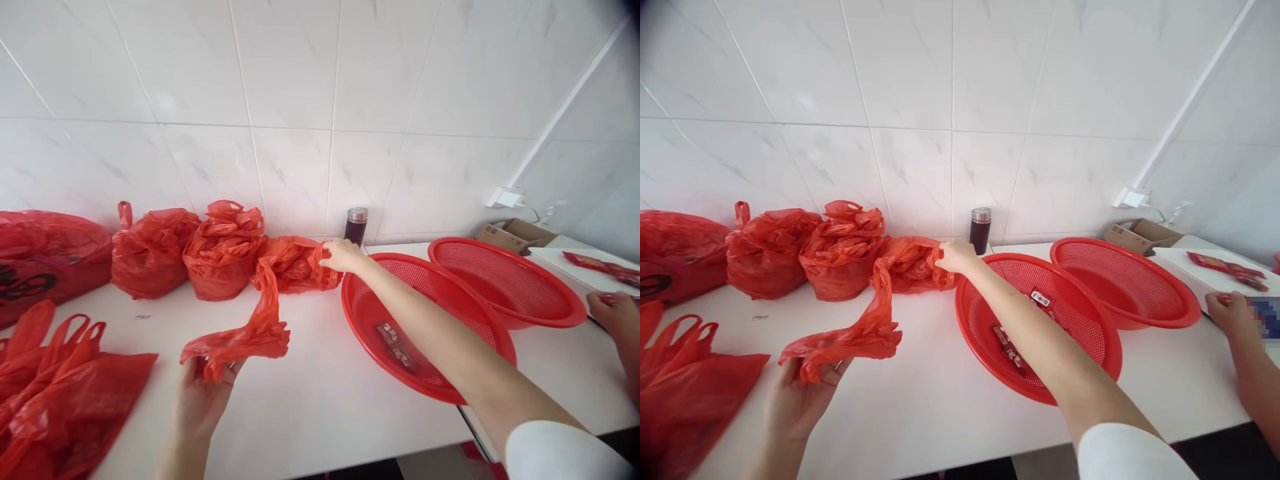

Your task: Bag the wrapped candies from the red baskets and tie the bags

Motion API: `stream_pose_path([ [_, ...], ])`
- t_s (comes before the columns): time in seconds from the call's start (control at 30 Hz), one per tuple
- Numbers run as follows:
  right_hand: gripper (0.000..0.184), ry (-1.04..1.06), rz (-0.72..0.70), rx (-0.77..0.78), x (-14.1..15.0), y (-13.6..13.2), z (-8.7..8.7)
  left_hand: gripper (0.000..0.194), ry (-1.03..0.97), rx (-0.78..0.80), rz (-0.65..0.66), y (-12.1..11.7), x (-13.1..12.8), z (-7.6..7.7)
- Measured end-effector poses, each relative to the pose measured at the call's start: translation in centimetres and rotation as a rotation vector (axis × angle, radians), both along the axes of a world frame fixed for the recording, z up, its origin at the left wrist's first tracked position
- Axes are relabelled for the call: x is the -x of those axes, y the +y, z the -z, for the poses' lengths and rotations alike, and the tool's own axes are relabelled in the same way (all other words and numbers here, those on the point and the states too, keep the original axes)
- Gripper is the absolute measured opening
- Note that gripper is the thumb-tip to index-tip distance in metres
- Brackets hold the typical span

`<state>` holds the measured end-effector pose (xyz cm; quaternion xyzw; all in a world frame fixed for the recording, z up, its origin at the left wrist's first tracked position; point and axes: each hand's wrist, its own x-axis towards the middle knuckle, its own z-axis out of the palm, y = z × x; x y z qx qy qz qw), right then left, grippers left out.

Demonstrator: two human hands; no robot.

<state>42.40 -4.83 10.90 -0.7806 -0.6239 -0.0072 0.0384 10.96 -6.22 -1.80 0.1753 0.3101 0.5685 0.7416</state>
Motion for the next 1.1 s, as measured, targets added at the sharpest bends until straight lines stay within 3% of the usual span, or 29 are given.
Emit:
stream_pose_path([
  [0.1, 0.03, -0.018, -0.059, -0.142, 2.9, -4.2, -0.4, 0.02, 0.167, -0.07, 0.04, -2.4, -0.8, 1.5],
  [0.2, 0.023, 0.164, -0.228, -0.158, 6.9, -8.9, 1.3, 0.025, 0.397, -0.235, 0.259, -5.5, -1.7, 2.0],
  [0.27, 0.026, 0.336, -0.252, -0.089, 9.2, -11.4, 3.6, 0.037, 0.583, -0.448, 0.555, -7.3, -1.7, 1.2],
  [0.37, 0.035, 0.502, -0.149, 0.046, 11.0, -13.7, 8.3, 0.062, 0.827, -0.698, 1.036, -8.4, -0.6, -0.6],
  [0.43, 0.036, 0.564, -0.083, 0.046, 11.3, -14.4, 11.2, 0.059, 0.961, -0.664, 1.116, -8.2, 0.2, -1.1],
  [0.57, 0.044, 0.605, -0.167, -0.094, 11.9, -15.1, 14.4, 0.045, 1.068, -0.45, 0.803, -7.3, -0.6, 0.2],
  [0.7, 0.048, 0.628, -0.269, -0.14, 13.3, -15.7, 14.9, 0.037, 0.923, -0.312, 0.531, -7.0, -3.8, 2.7],
  [0.8, 0.054, 0.685, -0.298, -0.181, 13.5, -16.2, 15.3, 0.036, 0.884, -0.221, 0.442, -6.7, -4.7, 3.9],
  [0.87, 0.055, 0.732, -0.258, -0.255, 12.8, -16.3, 15.8, 0.034, 0.766, -0.171, 0.425, -6.3, -3.8, 3.9],
  [0.93, 0.06, 0.755, -0.126, -0.353, 11.6, -16.0, 16.3, 0.026, 0.596, -0.107, 0.388, -5.8, -2.0, 3.2],
  [1.03, 0.075, 0.758, 0.039, -0.425, 10.2, -15.5, 16.7, 0.013, 0.326, 0.129, 0.23, -4.9, 1.3, 1.8],
  [1.1, 0.082, 0.771, 0.025, -0.442, 10.0, -15.1, 16.7, 0.019, 0.251, 0.273, 0.102, -4.5, 3.2, 1.2],
])
